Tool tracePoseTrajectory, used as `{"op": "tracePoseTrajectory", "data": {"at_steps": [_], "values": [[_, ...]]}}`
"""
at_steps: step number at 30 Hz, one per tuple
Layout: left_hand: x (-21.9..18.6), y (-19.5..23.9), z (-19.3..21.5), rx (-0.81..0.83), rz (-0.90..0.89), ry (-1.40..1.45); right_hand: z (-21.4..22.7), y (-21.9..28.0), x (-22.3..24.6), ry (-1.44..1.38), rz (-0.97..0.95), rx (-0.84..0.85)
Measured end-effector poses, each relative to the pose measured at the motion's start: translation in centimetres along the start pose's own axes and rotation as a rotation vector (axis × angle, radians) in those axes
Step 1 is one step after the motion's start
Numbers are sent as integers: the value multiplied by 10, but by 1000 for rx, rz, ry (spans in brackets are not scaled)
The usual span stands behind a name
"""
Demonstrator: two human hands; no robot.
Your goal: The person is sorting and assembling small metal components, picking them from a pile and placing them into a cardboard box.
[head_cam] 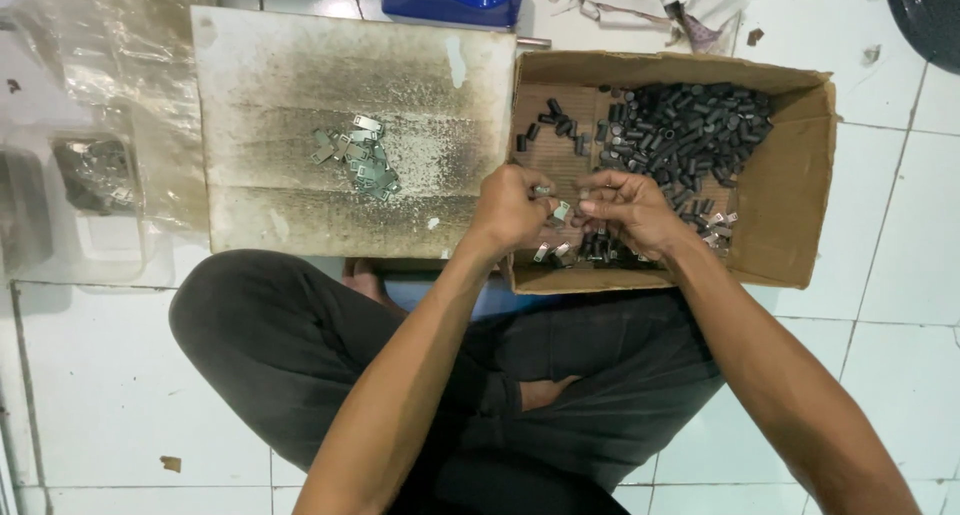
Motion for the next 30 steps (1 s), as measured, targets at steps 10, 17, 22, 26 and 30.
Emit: {"op": "tracePoseTrajectory", "data": {"at_steps": [10,17,22,26,30], "values": [[16,-13,-10,-80,6,75,-30,0,7,187,-63,-88],[-3,9,-8,-178,-61,45,-54,6,13,133,-67,-176],[-28,59,11,-425,-203,147,-74,4,30,142,-9,-246],[-31,91,45,-655,-412,214,-109,-8,48,165,129,-252],[-13,110,90,-738,-381,1,-160,-36,57,453,264,-158]]}}
Point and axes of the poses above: each hand's wrist, its own y-axis away from the middle knuckle, its own z-axis out of the back of the hand, x = y × z, the point moved 6 cm from there along -y, towards the middle knuckle, and after that the axes turned 11 degrees about x, right-handed, at the moved point
